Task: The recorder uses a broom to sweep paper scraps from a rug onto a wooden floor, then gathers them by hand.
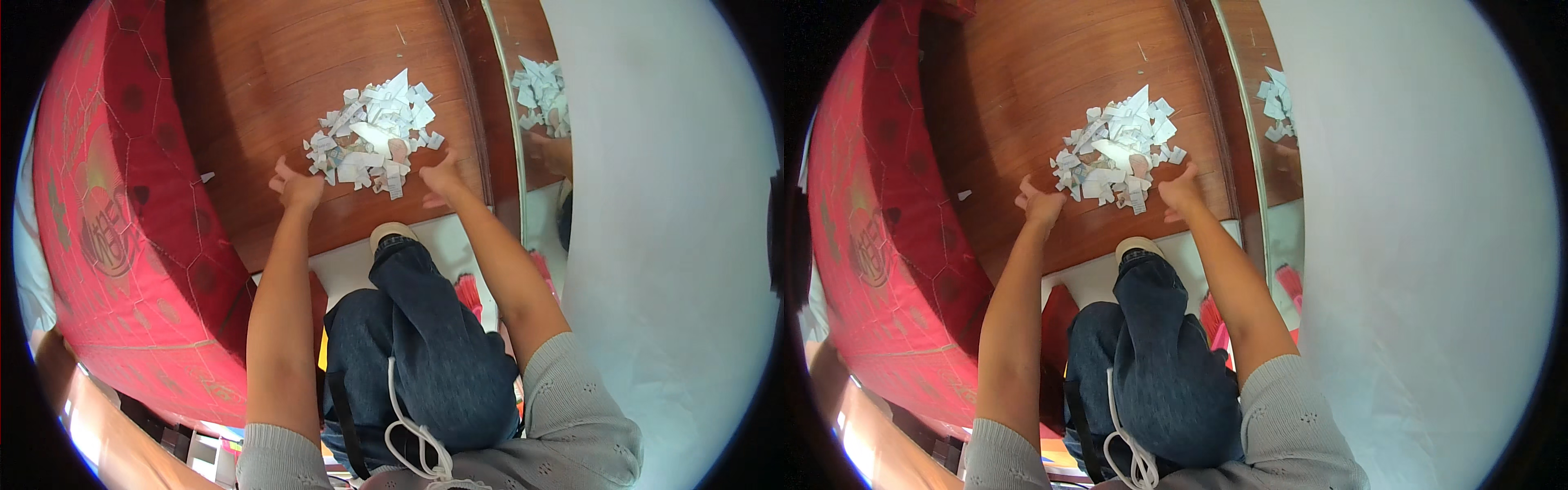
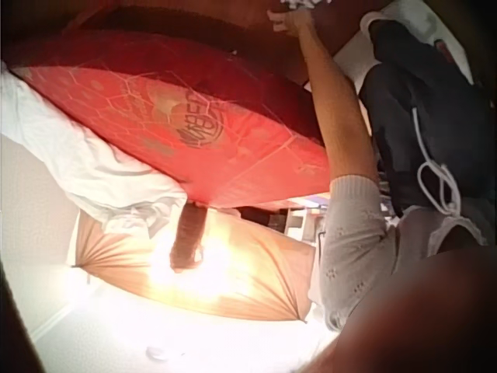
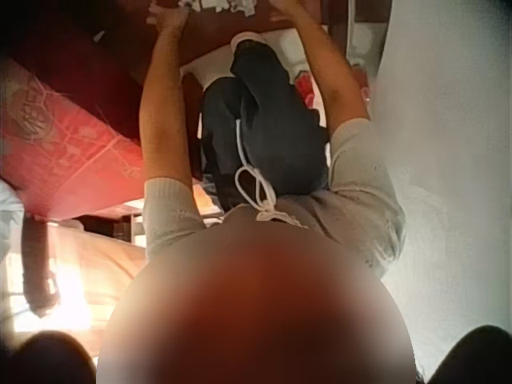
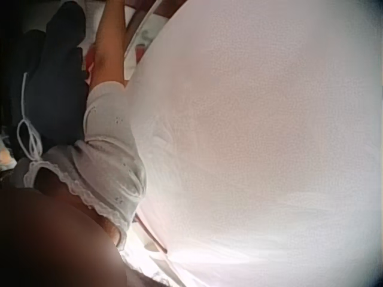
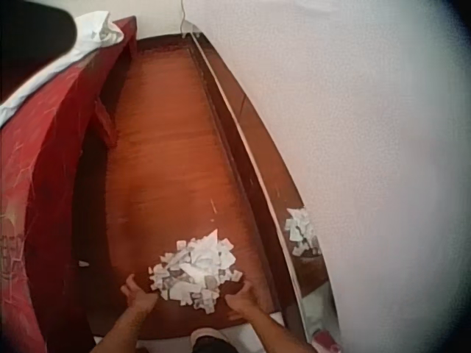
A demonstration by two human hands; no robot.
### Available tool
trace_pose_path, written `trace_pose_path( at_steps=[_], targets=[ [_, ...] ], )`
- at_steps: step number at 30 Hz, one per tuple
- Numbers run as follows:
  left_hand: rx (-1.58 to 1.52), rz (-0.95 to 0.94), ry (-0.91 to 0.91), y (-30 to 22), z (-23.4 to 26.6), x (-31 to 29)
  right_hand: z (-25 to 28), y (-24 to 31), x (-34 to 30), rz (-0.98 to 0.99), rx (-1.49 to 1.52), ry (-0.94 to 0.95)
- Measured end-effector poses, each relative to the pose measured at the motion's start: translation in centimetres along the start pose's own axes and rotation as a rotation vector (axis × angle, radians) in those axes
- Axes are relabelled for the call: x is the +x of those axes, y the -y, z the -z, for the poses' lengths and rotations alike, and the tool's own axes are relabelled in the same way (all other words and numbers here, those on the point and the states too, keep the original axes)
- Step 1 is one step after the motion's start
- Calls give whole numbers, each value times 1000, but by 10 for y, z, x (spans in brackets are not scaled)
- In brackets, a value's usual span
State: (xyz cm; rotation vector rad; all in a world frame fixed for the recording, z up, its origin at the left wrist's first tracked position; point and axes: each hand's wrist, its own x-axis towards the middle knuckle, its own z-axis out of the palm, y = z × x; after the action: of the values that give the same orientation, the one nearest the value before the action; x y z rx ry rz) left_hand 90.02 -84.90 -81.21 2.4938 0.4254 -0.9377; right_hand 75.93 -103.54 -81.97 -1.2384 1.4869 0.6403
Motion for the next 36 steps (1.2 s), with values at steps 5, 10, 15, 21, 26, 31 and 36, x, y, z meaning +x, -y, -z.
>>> trace_pose_path(
  at_steps=[5, 10, 15, 21, 26, 31, 36],
  targets=[
    [-21, -3, 118, 7, -41, 19, -23, -26, 33, 150, 196, -203],
    [-38, -324, 168, 18, -67, 22, -55, -22, 30, 602, -45, -100],
    [-144, 14, 99, -10, -70, -15, -13, 23, 24, 735, -338, -461],
    [-11, -54, 31, -16, -58, -13, -9, 84, 52, 612, -544, -521],
    [161, -103, -112, -13, -35, 40, -36, 81, 46, 714, -678, -489],
    [26, -266, -106, -20, -53, 43, -47, 90, 50, 935, -639, -577],
    [-166, -372, -72, -1, -59, 67, -62, 73, 42, 1048, -677, -523]
  ],
)
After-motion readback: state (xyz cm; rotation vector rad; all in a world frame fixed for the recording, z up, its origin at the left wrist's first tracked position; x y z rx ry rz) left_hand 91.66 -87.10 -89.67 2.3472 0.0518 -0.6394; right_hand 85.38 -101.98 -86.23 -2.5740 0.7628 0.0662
